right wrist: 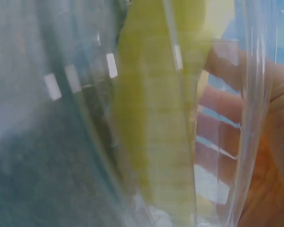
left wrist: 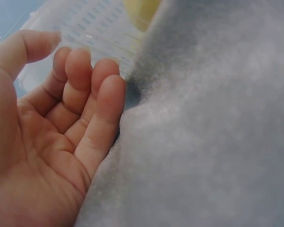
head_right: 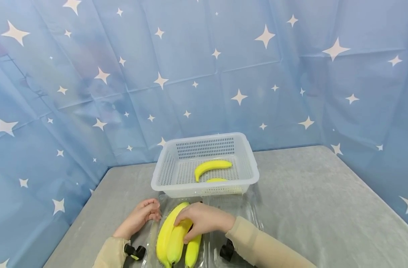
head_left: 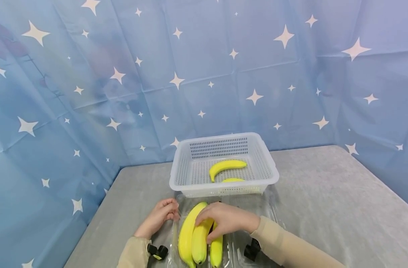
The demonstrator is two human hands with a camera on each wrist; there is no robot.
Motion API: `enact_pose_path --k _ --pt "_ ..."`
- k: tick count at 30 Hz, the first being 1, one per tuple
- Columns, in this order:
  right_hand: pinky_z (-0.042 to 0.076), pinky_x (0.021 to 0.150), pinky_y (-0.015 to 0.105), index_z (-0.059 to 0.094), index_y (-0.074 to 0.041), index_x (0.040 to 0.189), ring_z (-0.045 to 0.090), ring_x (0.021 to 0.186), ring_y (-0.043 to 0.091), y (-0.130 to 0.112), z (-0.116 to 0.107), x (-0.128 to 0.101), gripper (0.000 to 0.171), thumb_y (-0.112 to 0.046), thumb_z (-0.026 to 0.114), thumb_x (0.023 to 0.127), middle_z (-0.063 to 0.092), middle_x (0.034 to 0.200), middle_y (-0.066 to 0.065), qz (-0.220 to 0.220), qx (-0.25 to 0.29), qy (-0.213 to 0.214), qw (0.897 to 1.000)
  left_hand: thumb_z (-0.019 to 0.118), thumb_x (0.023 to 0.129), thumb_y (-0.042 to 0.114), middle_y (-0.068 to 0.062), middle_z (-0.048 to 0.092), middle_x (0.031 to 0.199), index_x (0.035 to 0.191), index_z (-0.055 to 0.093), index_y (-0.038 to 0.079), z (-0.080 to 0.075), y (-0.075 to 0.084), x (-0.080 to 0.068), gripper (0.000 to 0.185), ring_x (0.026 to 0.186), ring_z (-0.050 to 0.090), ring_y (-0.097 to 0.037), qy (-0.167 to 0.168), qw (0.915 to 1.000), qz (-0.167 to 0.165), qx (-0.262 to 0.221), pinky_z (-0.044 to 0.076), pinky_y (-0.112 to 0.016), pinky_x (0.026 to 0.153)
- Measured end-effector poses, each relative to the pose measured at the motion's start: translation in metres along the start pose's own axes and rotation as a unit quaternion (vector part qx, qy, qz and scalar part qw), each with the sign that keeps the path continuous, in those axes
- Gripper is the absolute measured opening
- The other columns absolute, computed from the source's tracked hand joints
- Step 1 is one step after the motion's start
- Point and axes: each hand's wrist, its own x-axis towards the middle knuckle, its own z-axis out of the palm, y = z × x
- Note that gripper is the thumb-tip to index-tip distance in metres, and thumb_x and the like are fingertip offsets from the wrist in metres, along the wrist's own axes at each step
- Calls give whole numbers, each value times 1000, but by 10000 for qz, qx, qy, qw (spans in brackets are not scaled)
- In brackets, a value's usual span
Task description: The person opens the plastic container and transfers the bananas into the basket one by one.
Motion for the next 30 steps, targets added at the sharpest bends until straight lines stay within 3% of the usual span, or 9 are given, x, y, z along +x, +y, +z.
enact_pose_path --k 8,17,30 --pt "44 93 20 66 -14 120 56 111 4 0 2 1 40 -21 78 83 63 119 -9 43 51 -16 10000 51 98 14 1 59 68 82 56 10 0 2 -1 17 64 61 -11 -70 10000 25 5 54 -28 65" --pt "43 93 19 67 -14 119 57 110 5 -1 0 2 40 -15 79 81 64 118 -7 -285 -241 104 9993 52 98 15 -1 59 69 82 56 9 0 2 1 18 64 61 -13 32 10000 -49 56 55 -30 66" --pt "43 92 17 67 -15 118 57 108 3 -5 3 2 41 -15 80 79 65 116 -8 -281 -433 286 9983 51 98 14 -1 57 69 81 56 9 -1 3 0 19 65 62 -13 7 9998 -193 -41 55 -31 67"
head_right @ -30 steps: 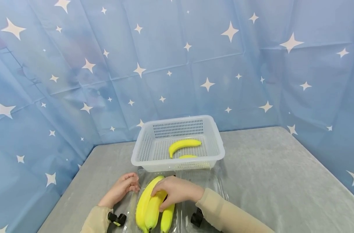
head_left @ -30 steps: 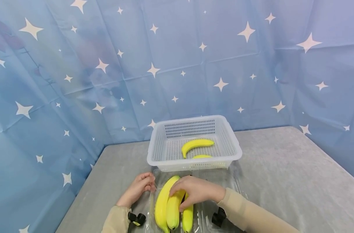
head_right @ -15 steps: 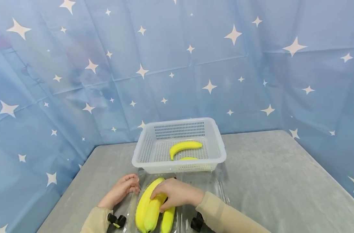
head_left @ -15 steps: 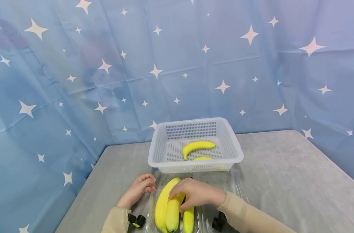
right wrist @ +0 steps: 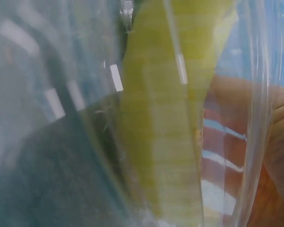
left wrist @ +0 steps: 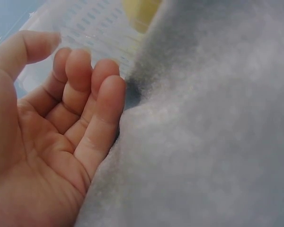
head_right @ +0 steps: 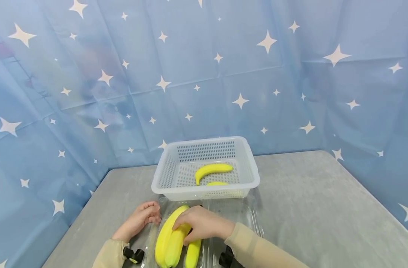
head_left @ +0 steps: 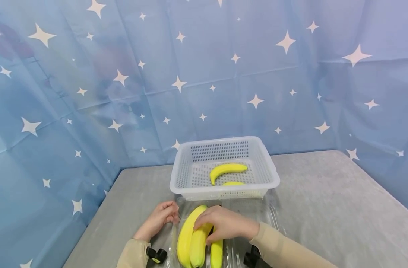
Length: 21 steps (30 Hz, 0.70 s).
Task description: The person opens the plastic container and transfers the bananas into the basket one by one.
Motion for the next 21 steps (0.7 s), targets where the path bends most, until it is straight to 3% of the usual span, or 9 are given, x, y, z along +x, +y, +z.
enact_pose_path --k 13,21 --pt "42 97 26 64 -19 125 54 113 4 2 2 -4 43 -22 77 83 62 121 -13 264 43 -69 9996 51 98 14 -1 57 69 80 57 10 1 -2 0 19 65 62 -13 -17 10000 11 -28 56 -31 67" --pt "43 94 21 64 -17 125 56 111 3 4 1 -4 37 -29 70 90 63 120 -11 202 109 180 9996 52 97 16 0 58 68 80 56 10 1 -1 0 19 65 62 -13 4 10000 71 -6 56 -31 67"
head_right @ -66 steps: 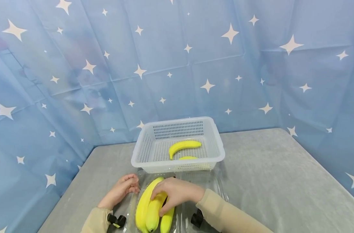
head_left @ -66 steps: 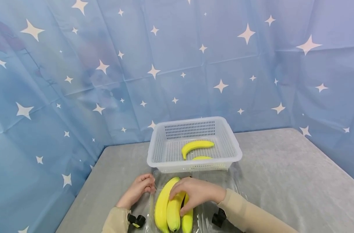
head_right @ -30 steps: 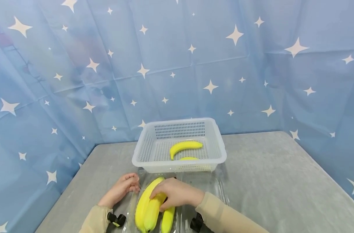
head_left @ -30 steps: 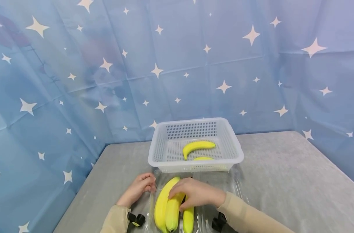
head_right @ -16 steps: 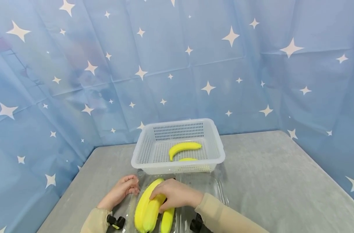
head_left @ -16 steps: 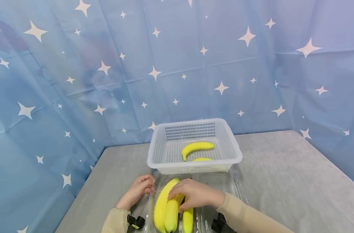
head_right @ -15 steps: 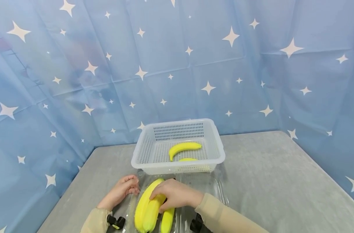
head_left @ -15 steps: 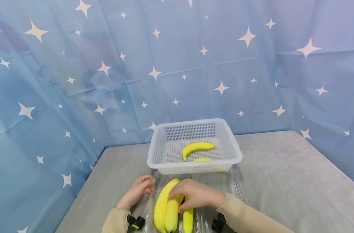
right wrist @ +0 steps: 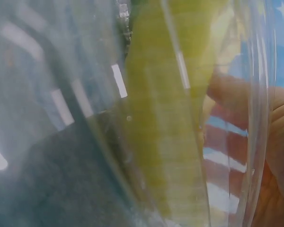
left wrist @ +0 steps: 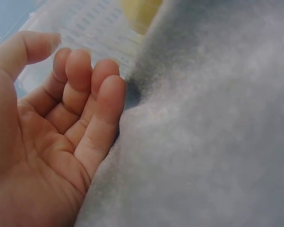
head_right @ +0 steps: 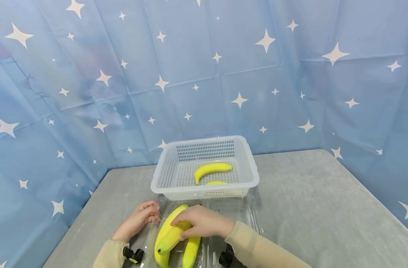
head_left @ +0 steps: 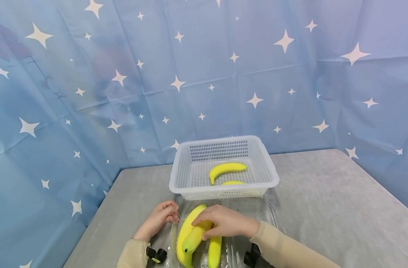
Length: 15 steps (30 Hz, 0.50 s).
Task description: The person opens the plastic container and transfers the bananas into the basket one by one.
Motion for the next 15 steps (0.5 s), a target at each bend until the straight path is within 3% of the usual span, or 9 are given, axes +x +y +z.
enact_pose_path --k 5,15 --pt "44 92 19 65 -19 123 56 109 2 0 1 0 36 -29 70 89 63 117 -12 26 28 53 10000 52 98 14 1 58 69 80 56 10 0 2 0 19 65 62 -12 -17 10000 38 4 56 -30 66" --pt "42 95 22 65 -22 123 55 111 3 0 5 1 40 -26 76 85 63 118 -14 27 -540 48 9985 51 98 14 0 58 69 83 57 9 1 3 -1 17 65 62 -12 -50 10000 61 -53 55 -30 67"
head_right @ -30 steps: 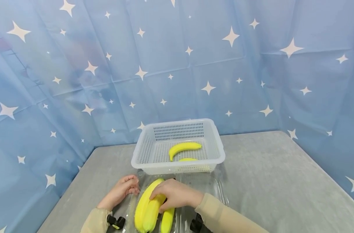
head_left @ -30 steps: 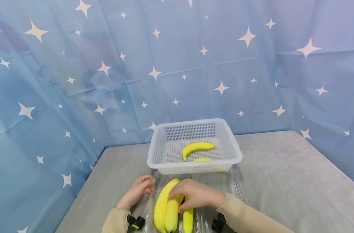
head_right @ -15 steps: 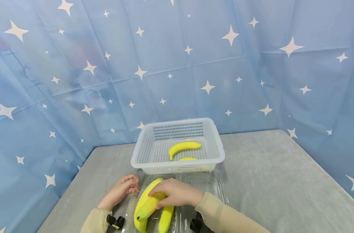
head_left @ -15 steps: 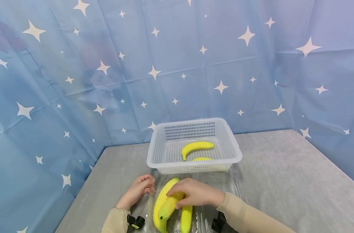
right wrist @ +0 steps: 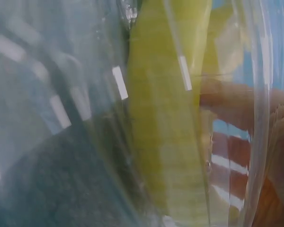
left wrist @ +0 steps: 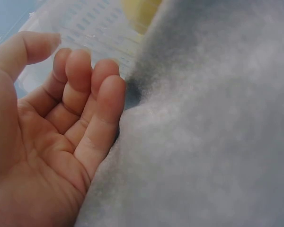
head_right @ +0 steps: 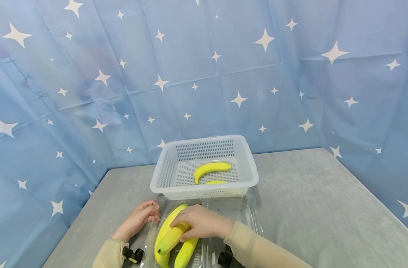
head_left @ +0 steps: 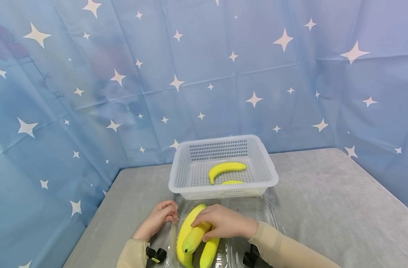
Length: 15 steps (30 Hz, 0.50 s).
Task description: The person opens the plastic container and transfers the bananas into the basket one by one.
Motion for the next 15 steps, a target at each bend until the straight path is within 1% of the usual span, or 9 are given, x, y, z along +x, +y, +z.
enact_pose_path --k 4,8,15 --pt "43 95 23 65 -25 124 55 111 2 0 1 0 41 -25 76 85 63 119 -14 -85 -57 -3 9999 51 98 14 0 58 69 82 57 10 -1 -2 0 17 65 62 -12 36 10000 -31 38 56 -30 67" --pt "44 94 26 65 -28 125 54 112 2 0 1 -1 43 -26 76 84 62 120 -14 -166 -195 49 9997 51 98 15 1 58 68 81 57 11 -1 -4 1 18 65 62 -12 76 9999 -39 84 56 -31 67" --pt "43 91 29 64 -32 126 52 112 3 -2 2 -2 44 -27 77 83 60 119 -14 -148 -422 67 9990 50 98 15 0 57 68 80 57 11 -1 -5 2 20 65 62 -13 96 9999 -37 86 56 -32 67"
